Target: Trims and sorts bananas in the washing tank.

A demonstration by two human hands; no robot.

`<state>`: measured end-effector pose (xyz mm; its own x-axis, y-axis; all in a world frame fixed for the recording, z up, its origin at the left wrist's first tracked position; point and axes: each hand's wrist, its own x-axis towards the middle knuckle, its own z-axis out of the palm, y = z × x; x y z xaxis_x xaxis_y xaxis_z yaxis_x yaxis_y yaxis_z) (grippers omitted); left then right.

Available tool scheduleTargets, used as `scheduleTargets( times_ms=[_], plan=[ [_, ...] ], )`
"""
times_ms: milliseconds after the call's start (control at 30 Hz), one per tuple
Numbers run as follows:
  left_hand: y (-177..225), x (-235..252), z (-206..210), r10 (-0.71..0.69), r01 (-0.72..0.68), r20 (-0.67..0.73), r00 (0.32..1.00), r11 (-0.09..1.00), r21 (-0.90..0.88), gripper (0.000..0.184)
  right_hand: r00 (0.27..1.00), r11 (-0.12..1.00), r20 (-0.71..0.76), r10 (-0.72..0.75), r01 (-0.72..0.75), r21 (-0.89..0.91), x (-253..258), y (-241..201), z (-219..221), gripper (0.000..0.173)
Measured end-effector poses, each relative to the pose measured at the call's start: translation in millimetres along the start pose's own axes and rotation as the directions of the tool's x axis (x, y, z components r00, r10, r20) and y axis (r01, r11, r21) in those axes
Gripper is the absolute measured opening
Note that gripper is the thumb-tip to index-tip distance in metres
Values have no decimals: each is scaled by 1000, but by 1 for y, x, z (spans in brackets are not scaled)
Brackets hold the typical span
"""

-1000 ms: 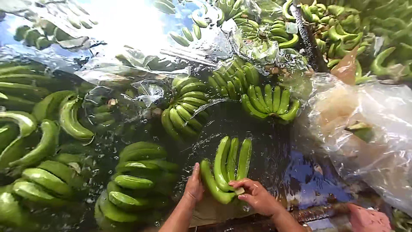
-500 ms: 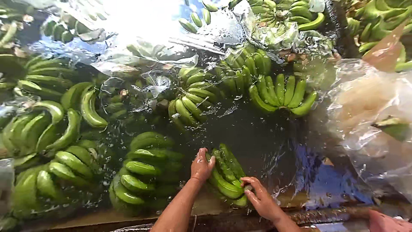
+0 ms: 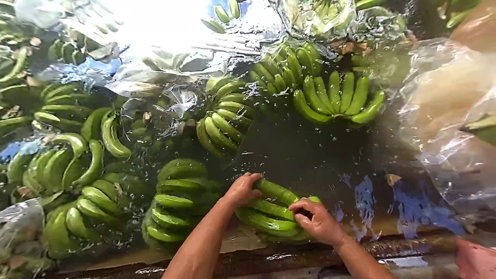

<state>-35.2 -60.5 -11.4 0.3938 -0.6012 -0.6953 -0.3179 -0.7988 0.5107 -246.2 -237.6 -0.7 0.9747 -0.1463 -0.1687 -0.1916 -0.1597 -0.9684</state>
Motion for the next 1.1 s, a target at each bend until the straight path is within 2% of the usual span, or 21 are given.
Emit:
scheduleTargets(
  times_ms=[33, 100, 133, 200, 233, 267, 300, 333, 400, 467, 500, 567, 600, 667, 733, 800, 867, 933, 967, 1033, 1100],
  plan=[
    [-1, 1, -6, 56, -57, -52, 997, 998, -26, 56, 997, 996, -19, 80, -80, 28, 2, -1, -7, 28],
    [1, 1, -9, 115, -138, -292, 950, 989, -61, 48, 964, 966, -122, 238, -248, -78, 3, 2, -26, 32],
    [3, 1, -5, 97, -140, -461, 882, 988, -60, 44, 936, 924, -166, 311, -339, -179, 0, 6, -38, 32],
    [2, -6, 6, -25, -93, -732, 681, 988, -120, 48, 873, 796, -166, 458, -486, -361, -16, 6, -63, 31],
    [1, -15, 17, -119, -80, -803, 584, 976, -203, 56, 854, 742, -130, 504, -505, -441, -29, 5, -74, 31],
    [0, -26, 34, -251, -69, -815, 522, 940, -334, 66, 844, 705, -82, 530, -492, -512, -46, 5, -83, 29],
    [2, -40, 52, -416, -57, -750, 514, 856, -514, 74, 838, 685, -24, 545, -461, -564, -65, 6, -90, 27],
    [6, -51, 73, -571, -35, -618, 540, 718, -695, 80, 822, 668, 40, 568, -432, -606, -84, 9, -93, 26],
    [18, -59, 112, -744, 22, -282, 605, 370, -929, 86, 795, 644, 142, 590, -357, -677, -121, 18, -92, 27],
    [33, -49, 139, -752, 71, 2, 659, 60, -996, 87, 783, 611, 174, 597, -303, -731, -145, 22, -81, 31],
    [38, -37, 147, -730, 107, 111, 674, -53, -993, 84, 795, 592, 164, 584, -279, -756, -153, 22, -76, 32],
    [44, -9, 156, -715, 143, 237, 658, -190, -971, 76, 815, 557, 130, 564, -260, -789, -161, 22, -69, 34],
    [44, 1, 158, -713, 129, 242, 658, -209, -969, 71, 820, 548, 115, 560, -263, -794, -163, 22, -67, 34],
    [40, 13, 166, -754, 145, 181, 631, -115, -983, 58, 801, 533, 98, 590, -296, -793, -167, 20, -63, 35],
    [34, 18, 162, -820, 327, 60, 569, 158, -931, 59, 785, 521, 88, 613, -318, -792, -169, 16, -64, 35],
    [28, 15, 142, -824, 423, -90, 560, 378, -824, 75, 787, 502, 81, 612, -306, -809, -169, 14, -65, 33],
    [14, 12, 120, -765, 414, -183, 617, 514, -751, 91, 844, 517, 54, 533, -274, -811, -165, 13, -65, 30],
    [-4, 7, 96, -635, 360, -192, 748, 631, -687, 84, 916, 591, 3, 401, -256, -765, -147, 16, -62, 27],
    [-13, 6, 81, -569, 359, -164, 806, 689, -630, 83, 927, 633, -32, 372, -279, -722, -130, 19, -59, 28],
    [-28, 7, 57, -452, 321, -151, 879, 796, -513, 82, 890, 716, -89, 448, -416, -560, -82, 18, -52, 34],
    [-25, 3, 35, -380, 315, -205, 902, 904, -290, 75, 868, 789, -118, 482, -489, -372, -30, 25, -37, 42]
  ],
)
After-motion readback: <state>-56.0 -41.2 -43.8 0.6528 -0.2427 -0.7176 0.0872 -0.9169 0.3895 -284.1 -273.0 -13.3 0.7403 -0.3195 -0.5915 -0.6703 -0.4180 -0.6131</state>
